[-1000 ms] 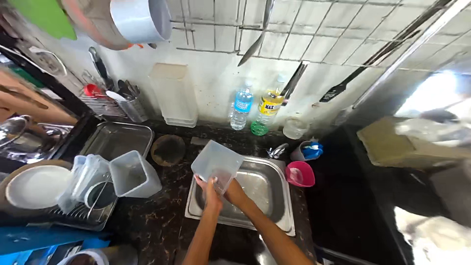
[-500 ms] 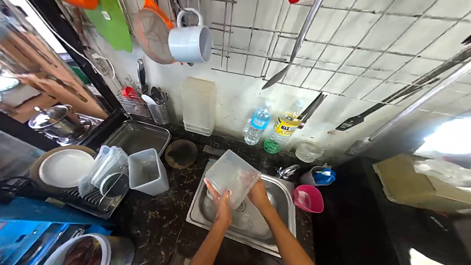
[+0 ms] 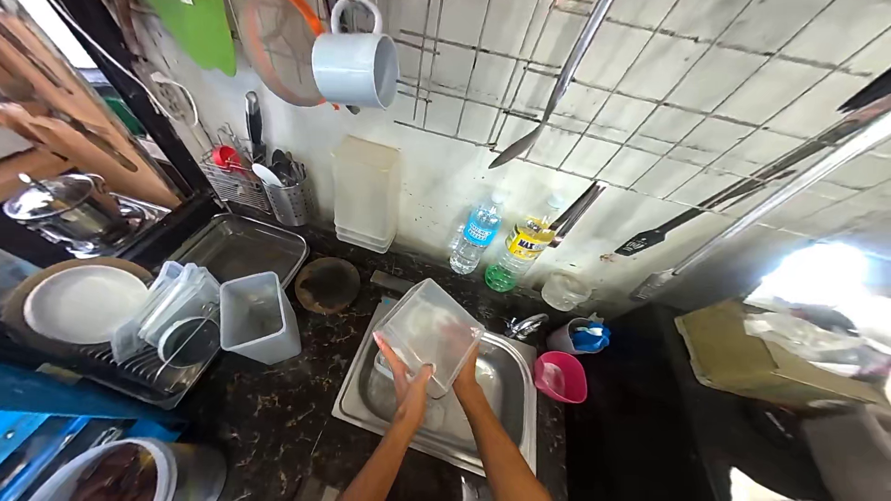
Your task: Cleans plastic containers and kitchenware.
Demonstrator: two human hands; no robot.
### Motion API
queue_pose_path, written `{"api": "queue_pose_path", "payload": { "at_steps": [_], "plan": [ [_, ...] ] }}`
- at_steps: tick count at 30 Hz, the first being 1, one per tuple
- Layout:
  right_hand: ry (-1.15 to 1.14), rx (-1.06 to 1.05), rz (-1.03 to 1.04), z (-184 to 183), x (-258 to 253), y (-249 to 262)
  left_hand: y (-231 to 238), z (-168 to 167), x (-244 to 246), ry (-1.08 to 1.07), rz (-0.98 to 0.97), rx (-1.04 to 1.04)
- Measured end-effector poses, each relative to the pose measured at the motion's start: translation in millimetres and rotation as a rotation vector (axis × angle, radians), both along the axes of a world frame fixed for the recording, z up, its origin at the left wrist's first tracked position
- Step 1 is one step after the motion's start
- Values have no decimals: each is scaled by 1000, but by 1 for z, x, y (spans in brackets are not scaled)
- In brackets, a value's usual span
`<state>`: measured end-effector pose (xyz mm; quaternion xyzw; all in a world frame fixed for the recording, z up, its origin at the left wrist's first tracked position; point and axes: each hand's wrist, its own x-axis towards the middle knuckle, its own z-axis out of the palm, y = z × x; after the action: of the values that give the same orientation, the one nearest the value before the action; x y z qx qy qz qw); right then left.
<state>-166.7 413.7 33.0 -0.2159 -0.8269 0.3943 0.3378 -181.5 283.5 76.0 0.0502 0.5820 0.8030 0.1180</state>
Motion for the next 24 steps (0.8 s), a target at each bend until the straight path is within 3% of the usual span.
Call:
{"api": "queue_pose_path", "payload": {
  "at_steps": [2, 5, 11, 15, 17, 21, 22, 24],
  "plan": [
    [35, 7, 23, 10, -16, -13, 2, 3, -5, 70, -22, -17],
    [-81, 110, 146, 27, -18, -33, 2, 1, 2, -16, -108, -11],
    [-61, -265, 275, 33, -12, -51, -1, -2, -6, -186, -241, -7],
    [104, -750, 316, 39, 12, -63, -2, 5, -27, -290, -172, 91],
    [109, -739, 358, 43, 10, -56, -4, 12, -25, -340, -206, 122],
    [-17, -470, 333, 46, -9, -38, 5, 14, 4, -475, -283, 121],
    [-22, -503, 333, 45, -7, -40, 6, 12, 1, -460, -275, 123],
    [34, -782, 333, 40, 13, -50, 3, 6, -12, -387, -222, 132]
  ]
}}
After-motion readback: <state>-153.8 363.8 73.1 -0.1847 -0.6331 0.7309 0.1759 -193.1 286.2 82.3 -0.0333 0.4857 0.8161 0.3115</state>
